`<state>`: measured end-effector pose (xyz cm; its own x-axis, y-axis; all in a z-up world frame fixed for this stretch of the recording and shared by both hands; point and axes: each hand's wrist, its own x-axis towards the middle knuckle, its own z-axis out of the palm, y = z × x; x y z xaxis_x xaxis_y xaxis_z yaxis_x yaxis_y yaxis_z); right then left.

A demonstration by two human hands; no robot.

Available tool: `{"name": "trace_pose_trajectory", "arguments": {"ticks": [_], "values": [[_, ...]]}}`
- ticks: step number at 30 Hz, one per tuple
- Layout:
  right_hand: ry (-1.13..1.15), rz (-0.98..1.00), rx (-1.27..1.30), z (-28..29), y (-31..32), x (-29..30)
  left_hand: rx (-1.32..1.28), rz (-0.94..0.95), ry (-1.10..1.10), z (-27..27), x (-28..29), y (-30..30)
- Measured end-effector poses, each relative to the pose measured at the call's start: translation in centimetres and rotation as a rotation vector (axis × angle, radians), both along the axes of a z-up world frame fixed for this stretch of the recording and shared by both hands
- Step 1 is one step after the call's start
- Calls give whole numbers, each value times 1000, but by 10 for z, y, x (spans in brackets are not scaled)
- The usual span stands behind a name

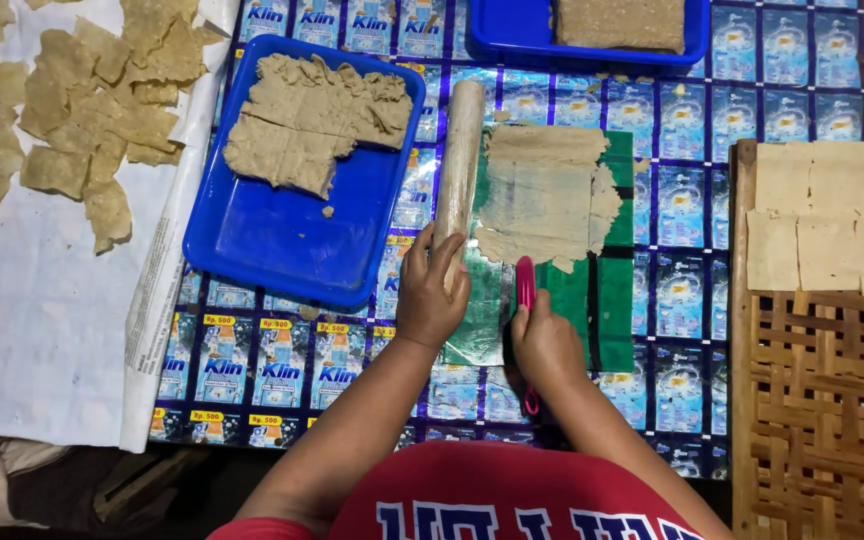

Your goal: Rolling out dough into flat sheets, cutting them into squares with a scraper, and arranging them on a woven tray.

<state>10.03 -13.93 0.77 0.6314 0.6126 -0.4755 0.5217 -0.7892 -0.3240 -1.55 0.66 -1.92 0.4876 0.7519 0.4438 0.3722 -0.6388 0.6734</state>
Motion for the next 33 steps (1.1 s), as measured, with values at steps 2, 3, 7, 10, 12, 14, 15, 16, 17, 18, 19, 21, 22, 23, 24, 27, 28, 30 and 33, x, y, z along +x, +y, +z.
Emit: {"name": "trace_pose_trajectory", "arguments": {"ticks": [2, 3, 7, 10, 12, 14, 15, 16, 17, 18, 19, 21, 22, 23, 24, 27, 28, 30, 33], "values": [[3, 8, -9, -10, -1, -3, 1, -2, -1, -1, 0, 0], [6, 18, -18, -15, -2, -4, 3, -3, -2, -2, 0, 0], [1, -4, -28, -12, 11, 0, 5, -8, 5, -1, -1, 0], [-7, 0, -12, -12, 22, 4, -5, -12, 5, 0, -1, 1], [-22, 0, -11, -6, 30, 6, -9, -16, -4, 2, -1, 2], [-21, -1, -7, -8, 35, 10, -6, -17, -3, -1, -2, 2], [-20, -2, -2, -9, 37, 12, -3, -17, -2, -2, -2, 2], [-21, -1, -2, -9, 40, 14, -3, -16, -3, -1, -2, 3], [-29, 0, 5, -9, 44, 16, -2, -18, -5, 1, -1, 3], [-35, 0, 10, -9, 45, 17, -3, -19, -7, 2, -1, 3], [-34, 1, 8, -12, 47, 19, -5, -19, -6, 1, -2, 2], [-82, 16, 55, -19, 51, 23, -2, -21, -5, -1, -1, 3], [-81, 18, 54, -18, 53, 25, -3, -19, -4, 0, -1, 3], [-91, 19, 56, -17, 56, 27, 1, -21, -3, 0, -1, 3], [-100, 21, 57, -16, 59, 28, 4, -24, -3, 0, -1, 4], [-89, 16, 58, -16, 68, 34, 0, -25, -8, 0, -1, 4], [-89, 17, 58, -19, 72, 38, 0, -23, -8, 2, -2, 4], [-80, 4, 52, -24, 78, 46, -2, -28, -3, 5, -2, 5], [-75, -12, 42, -28, 90, 56, -7, -33, -5, 7, -2, 5]]}}
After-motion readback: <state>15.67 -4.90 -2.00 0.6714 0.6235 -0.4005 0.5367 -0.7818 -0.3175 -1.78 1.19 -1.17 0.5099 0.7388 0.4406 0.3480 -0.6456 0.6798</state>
